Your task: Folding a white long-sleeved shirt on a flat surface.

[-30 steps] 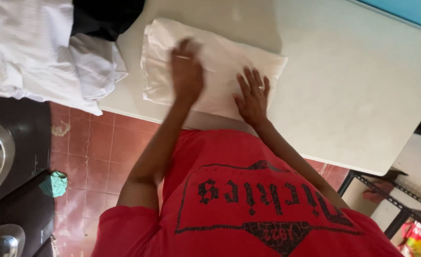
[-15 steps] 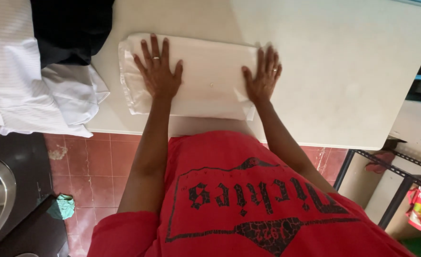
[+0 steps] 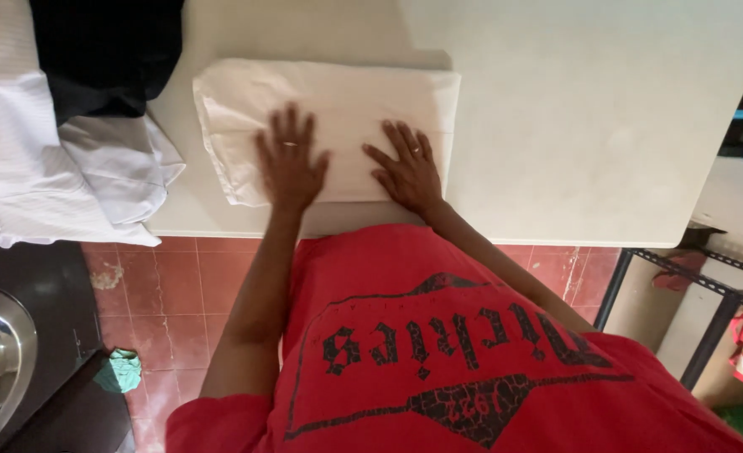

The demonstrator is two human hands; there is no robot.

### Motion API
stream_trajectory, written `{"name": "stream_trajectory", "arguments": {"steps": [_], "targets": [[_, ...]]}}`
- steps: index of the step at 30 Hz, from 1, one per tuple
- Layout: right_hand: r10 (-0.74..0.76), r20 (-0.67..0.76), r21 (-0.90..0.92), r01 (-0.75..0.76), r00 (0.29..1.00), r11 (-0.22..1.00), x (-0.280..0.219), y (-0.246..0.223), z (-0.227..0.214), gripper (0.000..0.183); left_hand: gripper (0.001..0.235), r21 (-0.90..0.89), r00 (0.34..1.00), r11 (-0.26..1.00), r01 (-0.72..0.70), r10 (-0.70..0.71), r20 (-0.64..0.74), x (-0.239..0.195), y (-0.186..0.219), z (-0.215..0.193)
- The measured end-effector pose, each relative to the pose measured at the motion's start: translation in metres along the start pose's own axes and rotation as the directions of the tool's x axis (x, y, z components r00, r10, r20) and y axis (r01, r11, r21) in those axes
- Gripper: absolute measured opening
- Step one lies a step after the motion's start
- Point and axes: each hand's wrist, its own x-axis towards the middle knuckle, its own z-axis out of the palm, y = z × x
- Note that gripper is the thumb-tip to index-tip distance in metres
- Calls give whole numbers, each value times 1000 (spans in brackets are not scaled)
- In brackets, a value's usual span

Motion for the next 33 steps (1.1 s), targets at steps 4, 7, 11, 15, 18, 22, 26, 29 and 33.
{"name": "stream_trajectory", "arguments": {"steps": [4,7,11,15,18,22,26,29,33], "targets": [[135,-3,21,-135,991,991,6,4,-4,60,71,109,993,987,114,-109,-54,5,-26,-18],[341,-94,90,-334,935,938,10,18,-6,75,71,101,981,977,188,-181,-73,2,-39,-16],[620,-221,214,-583,753,784,-1,44,12,104,68,89,952,949,303,-298,-65,-3,-71,-9],[620,-223,246,-572,752,783,3,49,16,105,69,130,926,917,377,-367,-91,16,-107,7],[675,-167,282,-621,719,731,5,51,11,109,60,125,845,839,530,-510,-160,33,-105,6],[743,-58,490,-629,667,604,12,65,1,115,38,127,950,965,227,-191,-247,44,-41,7],[733,336,663,-701,592,263,23,95,-20,60,50,-152,807,846,512,-413,423,14,8,31],[697,307,727,-632,648,267,60,37,-124,44,50,-384,715,626,679,-443,541,1,8,33],[105,-148,707,31,983,706,56,-12,-208,28,36,-540,509,-140,830,-208,836,41,8,0]]}}
